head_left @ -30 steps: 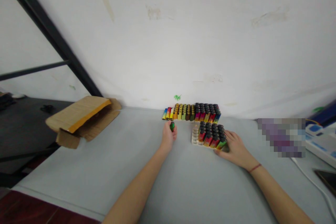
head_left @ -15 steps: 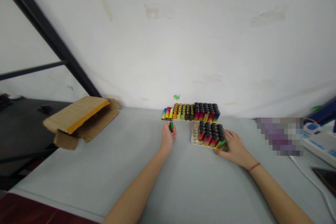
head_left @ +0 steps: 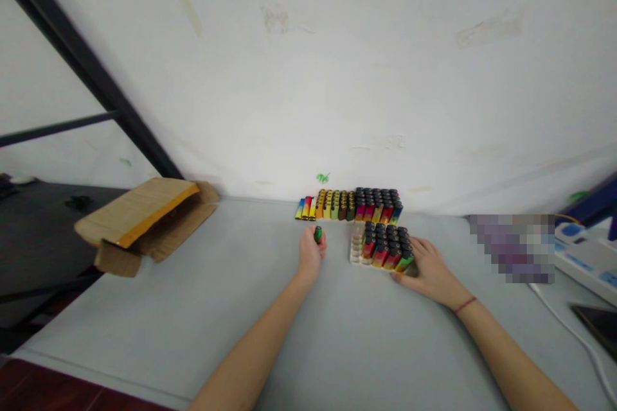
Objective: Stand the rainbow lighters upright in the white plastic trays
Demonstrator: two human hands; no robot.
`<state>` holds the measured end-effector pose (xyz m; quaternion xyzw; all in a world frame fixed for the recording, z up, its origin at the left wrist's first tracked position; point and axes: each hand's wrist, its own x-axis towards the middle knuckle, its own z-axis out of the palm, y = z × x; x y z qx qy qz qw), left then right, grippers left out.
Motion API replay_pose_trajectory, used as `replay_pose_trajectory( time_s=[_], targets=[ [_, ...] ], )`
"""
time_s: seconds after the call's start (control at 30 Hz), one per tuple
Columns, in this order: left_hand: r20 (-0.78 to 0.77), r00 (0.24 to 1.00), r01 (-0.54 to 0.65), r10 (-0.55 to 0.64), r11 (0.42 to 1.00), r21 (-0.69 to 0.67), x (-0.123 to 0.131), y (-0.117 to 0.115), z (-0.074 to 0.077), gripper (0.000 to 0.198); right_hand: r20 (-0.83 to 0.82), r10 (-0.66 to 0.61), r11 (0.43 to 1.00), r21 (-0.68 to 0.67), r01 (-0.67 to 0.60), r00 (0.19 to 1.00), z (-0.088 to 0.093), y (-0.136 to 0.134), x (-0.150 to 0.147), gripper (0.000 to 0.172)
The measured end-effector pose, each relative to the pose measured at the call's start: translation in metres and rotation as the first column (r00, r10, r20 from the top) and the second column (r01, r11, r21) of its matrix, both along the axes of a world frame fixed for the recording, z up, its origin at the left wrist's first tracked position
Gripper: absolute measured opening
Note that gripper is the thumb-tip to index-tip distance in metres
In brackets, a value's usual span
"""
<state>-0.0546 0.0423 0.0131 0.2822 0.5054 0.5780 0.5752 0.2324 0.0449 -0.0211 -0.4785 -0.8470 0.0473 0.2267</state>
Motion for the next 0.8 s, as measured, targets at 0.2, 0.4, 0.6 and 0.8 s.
replay_pose_trajectory(
  time_s=[0.2, 0.4, 0.6, 0.8],
  targets=[
    [0.0, 0.999, -0.037, 0.037, 0.998, 0.051, 0.004, 0.002, 0.002, 0.054, -0.003, 0.005, 1.0, -0.016, -0.005, 1.0, 0.001, 0.001, 0.0, 0.065],
    [-0.076, 0.995, 0.08, -0.062, 0.96, 0.269, 0.011, 0.004, -0.007, 0.045, -0.022, 0.026, 0.999, -0.048, -0.027, 0.999, 0.009, 0.0, -0.002, 0.064],
    [-0.499, 0.867, 0.242, 0.002, 0.873, 0.424, 0.017, -0.009, -0.006, 0.042, -0.029, 0.032, 0.998, -0.048, -0.033, 0.999, 0.011, 0.0, -0.003, 0.064],
    [-0.658, 0.751, 0.426, -0.057, 0.803, 0.416, 0.018, -0.011, -0.001, 0.042, -0.033, 0.041, 0.998, -0.038, -0.042, 0.999, 0.011, 0.0, -0.003, 0.065]
  ],
)
